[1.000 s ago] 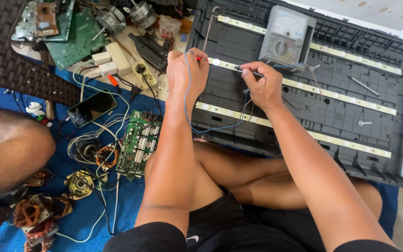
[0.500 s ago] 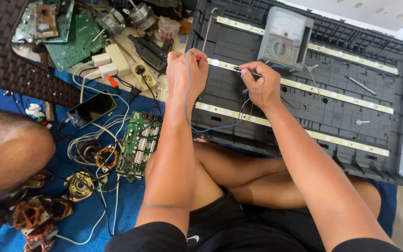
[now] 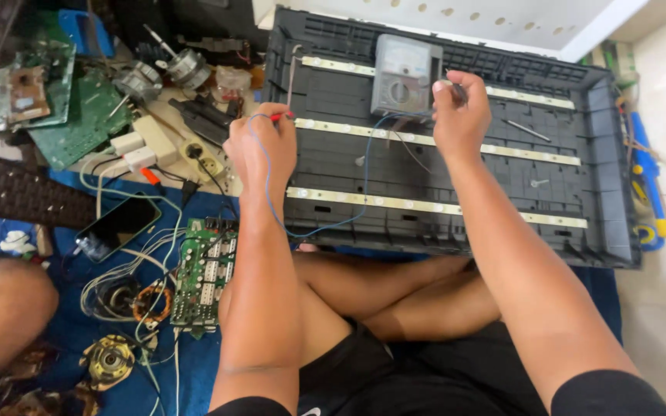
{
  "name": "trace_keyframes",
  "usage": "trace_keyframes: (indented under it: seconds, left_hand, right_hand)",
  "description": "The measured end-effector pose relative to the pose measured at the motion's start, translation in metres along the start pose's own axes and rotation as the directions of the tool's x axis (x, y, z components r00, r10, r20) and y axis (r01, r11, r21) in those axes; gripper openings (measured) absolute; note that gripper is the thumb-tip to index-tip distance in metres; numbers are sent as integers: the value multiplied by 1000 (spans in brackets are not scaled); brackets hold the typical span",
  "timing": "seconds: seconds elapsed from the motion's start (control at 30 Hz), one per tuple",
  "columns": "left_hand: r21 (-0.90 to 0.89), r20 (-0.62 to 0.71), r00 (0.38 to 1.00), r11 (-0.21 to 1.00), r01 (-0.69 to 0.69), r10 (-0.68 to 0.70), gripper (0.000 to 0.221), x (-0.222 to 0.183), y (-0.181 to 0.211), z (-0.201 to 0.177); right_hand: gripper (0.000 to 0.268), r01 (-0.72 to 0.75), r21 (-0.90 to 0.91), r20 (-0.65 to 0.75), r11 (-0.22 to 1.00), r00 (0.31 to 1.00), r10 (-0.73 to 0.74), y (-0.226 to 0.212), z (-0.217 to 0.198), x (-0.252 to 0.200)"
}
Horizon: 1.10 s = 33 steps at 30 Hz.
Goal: Testing LED strips in a television backlight using a multimeter
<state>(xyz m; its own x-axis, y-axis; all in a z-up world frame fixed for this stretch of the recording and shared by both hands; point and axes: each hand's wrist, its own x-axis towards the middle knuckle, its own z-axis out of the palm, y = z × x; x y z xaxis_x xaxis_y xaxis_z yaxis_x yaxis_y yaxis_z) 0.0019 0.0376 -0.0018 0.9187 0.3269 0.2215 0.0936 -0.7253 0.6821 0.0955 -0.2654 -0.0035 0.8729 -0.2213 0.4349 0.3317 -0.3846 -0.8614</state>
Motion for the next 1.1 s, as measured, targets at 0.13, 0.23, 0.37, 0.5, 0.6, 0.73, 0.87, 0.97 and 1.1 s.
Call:
trace_keyframes:
  seconds: [0.13,0.23,0.37,0.5,0.6,0.73,0.87,0.97,1.1]
  left_hand:
    - [-13,-203,978,999,43,-45,18,-1,6,2]
    - [-14,-277,961,1000,-2,-2,13,-5,4,8]
    - [-112,-264,963,993,32,-61,14,-7,8,12]
    - [-161,-251,965,986,37,-77,14,-4,12,6]
    - [-209,-248,967,978,13,-65,13,-4,21,-2]
    - [-235,-218,974,972,12,-64,14,-4,22,-2]
    - [-208,-166,982,977,52,-87,17,-8,19,-2]
    - [-179,-155,982,981,75,-104,17,-1,3,8]
    - [-172,-156,978,979,112,-140,16,-5,11,13]
  right_hand:
    - [33,2,-431,29,902,999,12,47,-15,30]
    - [36,-12,-563,96,827,992,80,49,-12,33]
    - [32,-124,-653,96,747,965,244,49,-9,36]
    - [31,-117,-704,111,700,956,272,48,-2,42]
    - [28,-96,-704,105,703,966,237,55,-1,47]
    - [24,-57,-685,99,727,980,171,55,-5,49]
    - [21,13,-625,95,780,994,59,44,-24,43]
    - [22,-11,-645,79,764,994,81,35,-57,35]
    - [23,-13,-638,90,770,992,91,8,-113,-3]
